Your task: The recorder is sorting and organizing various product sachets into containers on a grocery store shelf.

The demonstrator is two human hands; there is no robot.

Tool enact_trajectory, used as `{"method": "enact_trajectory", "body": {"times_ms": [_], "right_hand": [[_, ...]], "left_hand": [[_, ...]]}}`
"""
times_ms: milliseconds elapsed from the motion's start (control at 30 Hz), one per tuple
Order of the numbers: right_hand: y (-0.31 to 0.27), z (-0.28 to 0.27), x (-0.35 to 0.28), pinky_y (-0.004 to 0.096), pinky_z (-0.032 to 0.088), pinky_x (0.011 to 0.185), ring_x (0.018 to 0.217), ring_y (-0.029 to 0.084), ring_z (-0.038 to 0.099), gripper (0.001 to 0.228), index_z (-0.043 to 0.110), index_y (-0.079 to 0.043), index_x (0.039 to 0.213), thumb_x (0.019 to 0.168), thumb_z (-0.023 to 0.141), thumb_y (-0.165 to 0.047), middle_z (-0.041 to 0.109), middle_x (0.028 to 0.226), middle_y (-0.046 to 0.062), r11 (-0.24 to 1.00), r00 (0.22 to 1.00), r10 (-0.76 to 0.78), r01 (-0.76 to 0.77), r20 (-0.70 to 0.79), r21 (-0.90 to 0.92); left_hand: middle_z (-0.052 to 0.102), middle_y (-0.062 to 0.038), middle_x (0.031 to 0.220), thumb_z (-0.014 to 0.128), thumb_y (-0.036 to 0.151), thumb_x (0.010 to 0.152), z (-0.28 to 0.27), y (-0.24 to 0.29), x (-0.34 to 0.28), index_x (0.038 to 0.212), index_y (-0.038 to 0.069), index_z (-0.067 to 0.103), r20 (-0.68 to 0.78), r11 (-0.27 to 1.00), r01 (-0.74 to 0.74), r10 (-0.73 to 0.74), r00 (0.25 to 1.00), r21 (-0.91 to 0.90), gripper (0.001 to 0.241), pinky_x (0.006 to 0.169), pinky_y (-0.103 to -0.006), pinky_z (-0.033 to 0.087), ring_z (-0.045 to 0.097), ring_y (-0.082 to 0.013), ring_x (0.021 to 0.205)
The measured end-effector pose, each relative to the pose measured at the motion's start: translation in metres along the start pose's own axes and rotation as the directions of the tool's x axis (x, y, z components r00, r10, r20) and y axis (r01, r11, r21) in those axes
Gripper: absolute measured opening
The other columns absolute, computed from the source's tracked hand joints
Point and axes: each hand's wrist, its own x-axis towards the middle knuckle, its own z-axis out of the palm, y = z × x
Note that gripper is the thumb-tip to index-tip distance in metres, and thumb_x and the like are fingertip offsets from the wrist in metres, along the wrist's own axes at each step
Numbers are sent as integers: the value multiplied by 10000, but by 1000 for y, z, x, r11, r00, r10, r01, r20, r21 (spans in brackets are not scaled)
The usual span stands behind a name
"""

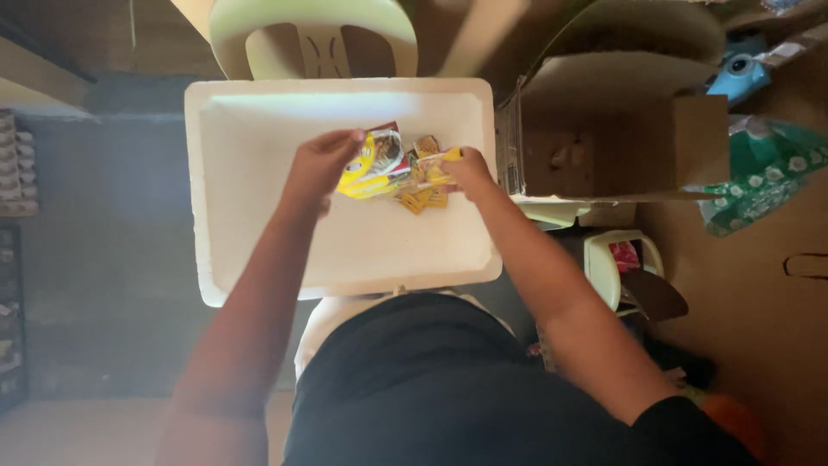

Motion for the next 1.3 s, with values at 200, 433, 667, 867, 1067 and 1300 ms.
{"method": "enact_trajectory", "body": {"times_ms": [200,433,667,867,1067,1300], "right_hand": [[2,2,-3,393,544,949,1170,237,654,523,583,-3,1327,980,775,-344,682,1258,159,927,969,-203,145,-138,-347],[-143,39,-163,336,540,968,1090,173,667,362,666,-6,1299,1002,721,-208,718,1194,108,901,821,-415,431,392,53],[-176,23,-193,417,628,919,1053,222,720,375,638,-14,1290,938,754,-69,725,1150,95,804,857,-484,357,175,475],[-210,2,-223,463,530,1044,1296,278,582,576,509,-38,1386,885,793,-66,560,1387,134,714,716,-695,679,61,168],[-243,3,-265,493,382,1150,1379,333,491,579,507,-73,1486,961,732,-169,555,1449,151,288,470,-754,864,458,-412],[-240,3,-264,440,442,932,968,288,642,143,713,-109,984,933,755,-236,715,927,60,-14,433,-675,802,597,-597]], "left_hand": [[774,-84,960,819,288,884,21,16,-16,1056,-3,773,-29,990,61,-57,998,127,341,765,-279,580,708,-124,845],[777,-118,955,822,306,880,45,77,-40,1087,-5,790,68,896,-44,15,998,442,375,753,-304,562,680,-137,824],[731,-73,1118,727,289,978,33,88,-50,1254,-31,658,356,987,-139,101,929,83,428,929,-317,537,668,-132,1017],[754,-125,1063,636,327,1056,60,123,-70,1249,61,685,367,759,-424,260,893,494,332,903,-369,523,681,-211,975],[751,-100,984,556,282,1015,87,163,-95,1108,155,714,508,296,-514,104,855,805,223,863,-464,469,683,-327,950],[741,-13,1020,530,191,960,93,173,-104,1019,172,711,599,29,-600,36,800,800,191,866,-452,424,671,-261,955]]}}
